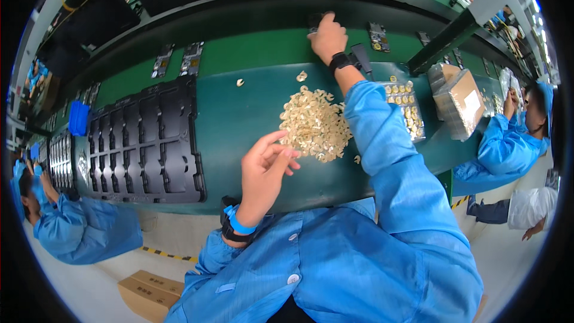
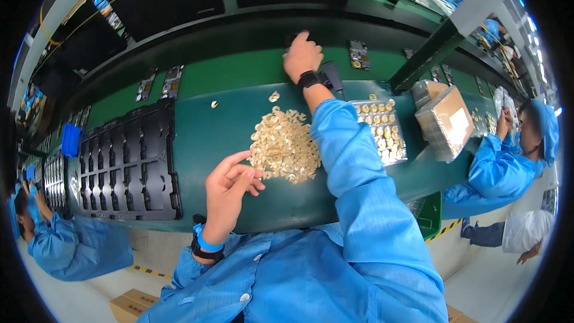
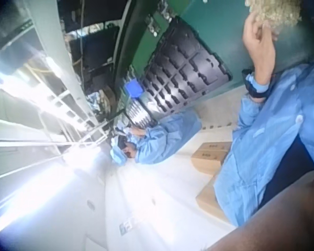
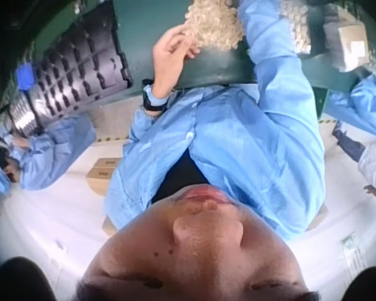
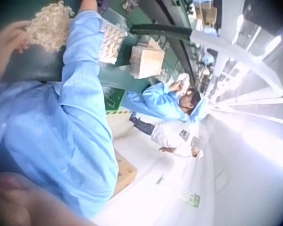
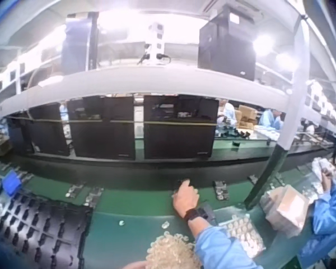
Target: Manually assembling electronic components onto circuit boards on a production line.
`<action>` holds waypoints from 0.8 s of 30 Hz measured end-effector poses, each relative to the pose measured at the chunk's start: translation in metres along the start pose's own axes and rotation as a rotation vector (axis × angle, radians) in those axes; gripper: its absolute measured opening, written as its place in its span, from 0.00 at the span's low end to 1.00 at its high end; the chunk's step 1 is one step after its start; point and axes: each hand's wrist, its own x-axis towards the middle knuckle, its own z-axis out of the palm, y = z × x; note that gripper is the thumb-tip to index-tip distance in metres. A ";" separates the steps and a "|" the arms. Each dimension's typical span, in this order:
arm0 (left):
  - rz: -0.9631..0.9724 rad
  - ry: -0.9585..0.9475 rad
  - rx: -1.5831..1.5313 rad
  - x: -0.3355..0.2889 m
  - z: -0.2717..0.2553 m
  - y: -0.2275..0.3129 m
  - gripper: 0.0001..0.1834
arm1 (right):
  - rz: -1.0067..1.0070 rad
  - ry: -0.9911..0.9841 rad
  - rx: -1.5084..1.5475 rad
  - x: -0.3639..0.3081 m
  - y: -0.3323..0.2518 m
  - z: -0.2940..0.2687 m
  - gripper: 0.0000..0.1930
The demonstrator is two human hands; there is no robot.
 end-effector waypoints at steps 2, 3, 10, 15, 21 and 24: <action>0.001 0.034 0.003 0.000 -0.003 -0.002 0.19 | 0.029 0.119 0.188 0.002 -0.005 0.003 0.32; 0.004 0.009 0.003 0.001 -0.002 -0.002 0.19 | 0.076 0.087 0.335 0.002 -0.002 -0.003 0.31; -0.020 0.034 -0.033 0.007 0.012 -0.002 0.16 | 0.095 -0.126 1.249 -0.088 -0.013 -0.101 0.36; 0.078 0.090 -0.159 0.015 0.044 0.009 0.17 | 0.137 -0.131 1.483 -0.200 -0.010 -0.155 0.29; 0.130 -0.014 -0.185 0.012 0.057 0.004 0.14 | 0.131 -0.062 1.594 -0.238 -0.002 -0.167 0.27; 0.119 -0.009 -0.193 0.009 0.058 0.005 0.14 | 0.096 -0.081 1.542 -0.239 0.002 -0.172 0.29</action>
